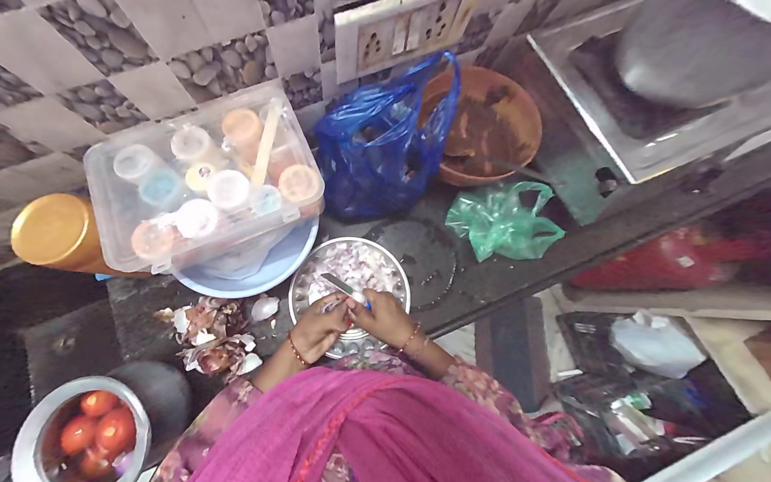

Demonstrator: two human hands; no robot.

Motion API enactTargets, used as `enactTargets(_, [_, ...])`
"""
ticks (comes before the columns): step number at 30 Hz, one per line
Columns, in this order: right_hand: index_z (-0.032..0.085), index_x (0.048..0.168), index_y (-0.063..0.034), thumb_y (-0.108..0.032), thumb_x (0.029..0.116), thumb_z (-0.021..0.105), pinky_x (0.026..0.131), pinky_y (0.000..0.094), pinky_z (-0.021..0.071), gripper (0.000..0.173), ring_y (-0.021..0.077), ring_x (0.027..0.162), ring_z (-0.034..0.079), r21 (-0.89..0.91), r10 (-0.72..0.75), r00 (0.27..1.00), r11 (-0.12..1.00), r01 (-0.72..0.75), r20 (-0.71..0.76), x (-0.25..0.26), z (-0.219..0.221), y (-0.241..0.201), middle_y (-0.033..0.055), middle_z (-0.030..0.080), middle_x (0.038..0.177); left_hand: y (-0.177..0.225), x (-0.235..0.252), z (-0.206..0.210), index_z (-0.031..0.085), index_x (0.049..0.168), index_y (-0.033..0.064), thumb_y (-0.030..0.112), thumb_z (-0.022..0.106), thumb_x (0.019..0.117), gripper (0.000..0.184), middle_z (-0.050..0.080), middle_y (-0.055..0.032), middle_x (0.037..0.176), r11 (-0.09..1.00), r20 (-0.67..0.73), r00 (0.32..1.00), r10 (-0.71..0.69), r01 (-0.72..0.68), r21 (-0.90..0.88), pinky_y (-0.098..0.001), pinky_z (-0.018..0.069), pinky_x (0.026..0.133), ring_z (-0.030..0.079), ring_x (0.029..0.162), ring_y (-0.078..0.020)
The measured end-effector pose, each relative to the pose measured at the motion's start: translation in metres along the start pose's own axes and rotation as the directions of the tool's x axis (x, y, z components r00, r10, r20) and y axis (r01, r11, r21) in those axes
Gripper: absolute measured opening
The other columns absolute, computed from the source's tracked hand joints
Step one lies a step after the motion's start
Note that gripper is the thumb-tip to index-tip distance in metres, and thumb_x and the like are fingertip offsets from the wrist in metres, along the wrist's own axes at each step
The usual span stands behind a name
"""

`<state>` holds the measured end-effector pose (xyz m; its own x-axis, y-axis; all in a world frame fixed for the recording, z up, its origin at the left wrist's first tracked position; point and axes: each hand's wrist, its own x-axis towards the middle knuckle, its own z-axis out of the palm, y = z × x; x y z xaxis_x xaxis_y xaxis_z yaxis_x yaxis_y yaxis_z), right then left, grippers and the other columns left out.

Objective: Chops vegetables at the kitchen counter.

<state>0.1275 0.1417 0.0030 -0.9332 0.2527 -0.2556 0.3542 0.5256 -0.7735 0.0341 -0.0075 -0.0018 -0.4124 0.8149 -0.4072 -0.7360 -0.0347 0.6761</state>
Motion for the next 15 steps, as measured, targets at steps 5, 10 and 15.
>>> enactTargets(5, [0.066, 0.090, 0.0040, -0.046, 0.1035, 0.047, 0.068, 0.0499, 0.0519, 0.055, 0.0298, 0.072, 0.065, -0.021, 0.006, 1.000, 1.000, -0.006, -0.012, 0.0001, 0.0028, 0.0007, 0.0154, 0.063, 0.073, -0.0008, -0.0007, 0.0006, 0.063, 0.092, 0.0129, -0.003, 0.057, 0.0855, 0.018, 0.065, 0.0069, 0.073, 1.000, -0.048, 0.999, -0.010, 0.011, 0.016, -0.0162, 0.0511, 0.061, 0.059, 0.062, 0.0007])
enactTargets(10, [0.067, 0.089, 0.0027, -0.047, 0.1035, 0.046, 0.069, 0.0514, 0.0523, 0.057, 0.0317, 0.074, 0.067, -0.062, 0.007, 0.999, 0.998, -0.010, -0.038, 0.0006, 0.0050, 0.0018, 0.0165, 0.065, 0.074, -0.0013, -0.0005, 0.0036, 0.062, 0.092, 0.0115, -0.004, 0.055, 0.0854, 0.018, 0.065, 0.0061, 0.074, 1.000, -0.095, 0.995, 0.015, -0.013, 0.023, -0.0173, 0.0519, 0.062, 0.060, 0.063, -0.0003])
enactTargets(15, [0.068, 0.101, 0.0042, -0.052, 0.0962, 0.057, 0.071, 0.0533, 0.0526, 0.058, 0.0316, 0.075, 0.065, -0.038, 0.054, 0.997, 0.998, -0.056, -0.049, 0.0025, -0.0026, -0.0008, 0.0160, 0.066, 0.079, 0.0011, 0.0002, 0.0019, 0.062, 0.105, 0.0078, -0.005, 0.058, 0.0804, 0.028, 0.068, 0.0043, 0.080, 0.997, -0.079, 0.996, 0.045, -0.040, 0.059, -0.0196, 0.0542, 0.064, 0.063, 0.067, -0.0025])
